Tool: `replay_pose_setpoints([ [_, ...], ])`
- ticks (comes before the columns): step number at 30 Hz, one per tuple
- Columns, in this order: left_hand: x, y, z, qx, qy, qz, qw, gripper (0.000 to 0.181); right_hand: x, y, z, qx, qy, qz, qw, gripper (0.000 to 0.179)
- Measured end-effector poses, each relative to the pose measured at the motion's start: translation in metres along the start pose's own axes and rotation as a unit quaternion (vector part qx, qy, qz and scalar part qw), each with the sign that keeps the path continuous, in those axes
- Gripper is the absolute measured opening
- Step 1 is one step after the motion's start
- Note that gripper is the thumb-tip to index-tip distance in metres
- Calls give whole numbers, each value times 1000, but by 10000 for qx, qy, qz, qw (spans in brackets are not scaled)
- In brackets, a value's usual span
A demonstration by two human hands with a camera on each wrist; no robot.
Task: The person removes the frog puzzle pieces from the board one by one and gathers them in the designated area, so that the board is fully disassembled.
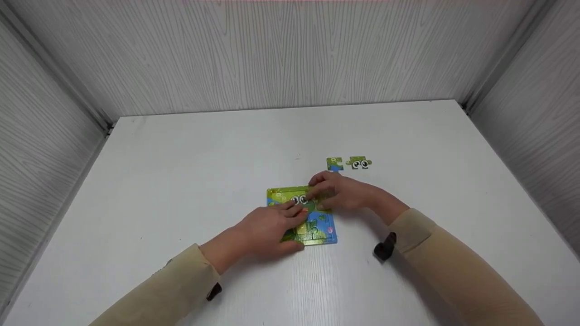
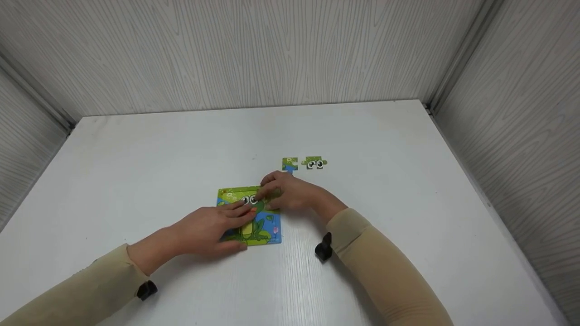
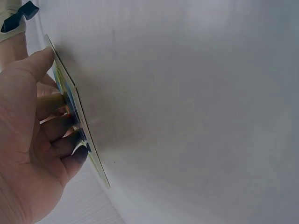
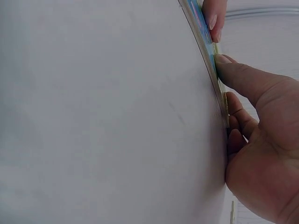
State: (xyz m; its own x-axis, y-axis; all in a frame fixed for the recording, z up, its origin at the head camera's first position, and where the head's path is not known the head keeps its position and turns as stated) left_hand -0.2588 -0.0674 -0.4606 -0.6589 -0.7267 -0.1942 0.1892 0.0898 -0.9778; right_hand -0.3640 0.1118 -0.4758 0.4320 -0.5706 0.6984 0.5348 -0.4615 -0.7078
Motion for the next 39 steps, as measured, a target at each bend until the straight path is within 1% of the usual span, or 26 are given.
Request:
replay_pose_setpoints([
  [4, 0, 1, 0, 44, -62, 17, 10000, 82, 1, 1, -1, 17, -54, -7, 10000, 29],
  [9, -2, 0, 0, 31, -39, -40, 10000, 81, 1, 0, -1, 20, -34, -44, 10000, 29],
  [19, -3, -2, 1, -90, 43, 41, 9999, 77, 3, -1, 0, 3, -38, -125, 9999, 29],
  [28, -4, -2, 0, -80, 41, 40, 10000, 78, 0, 0, 1, -117, -55, -466, 9988, 27],
  [32, -4, -2, 0, -47, 11, 26, 10000, 78, 0, 0, 2, -207, 32, -536, 9983, 27],
  [37, -3, -2, 0, -74, 13, 28, 10000, 77, -1, 0, 3, -315, 213, -418, 9984, 29],
  [39, -3, -2, 1, -83, 13, 57, 9999, 77, 0, 0, 3, -350, 215, -398, 9984, 31],
])
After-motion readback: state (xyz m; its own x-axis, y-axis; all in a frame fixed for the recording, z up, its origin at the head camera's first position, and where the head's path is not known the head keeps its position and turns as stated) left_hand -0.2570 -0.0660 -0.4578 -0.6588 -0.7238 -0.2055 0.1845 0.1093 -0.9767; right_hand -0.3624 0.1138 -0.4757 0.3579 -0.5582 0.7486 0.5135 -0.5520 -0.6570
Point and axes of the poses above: each hand's wrist, its own z-axis away from the middle knuckle, its own y-axis out of the palm, x = y × z, the point moved 6 cm from there along -z, towards the middle knuckle, and after that the axes turned 7 degrees about -x, right-handed, at the moved point
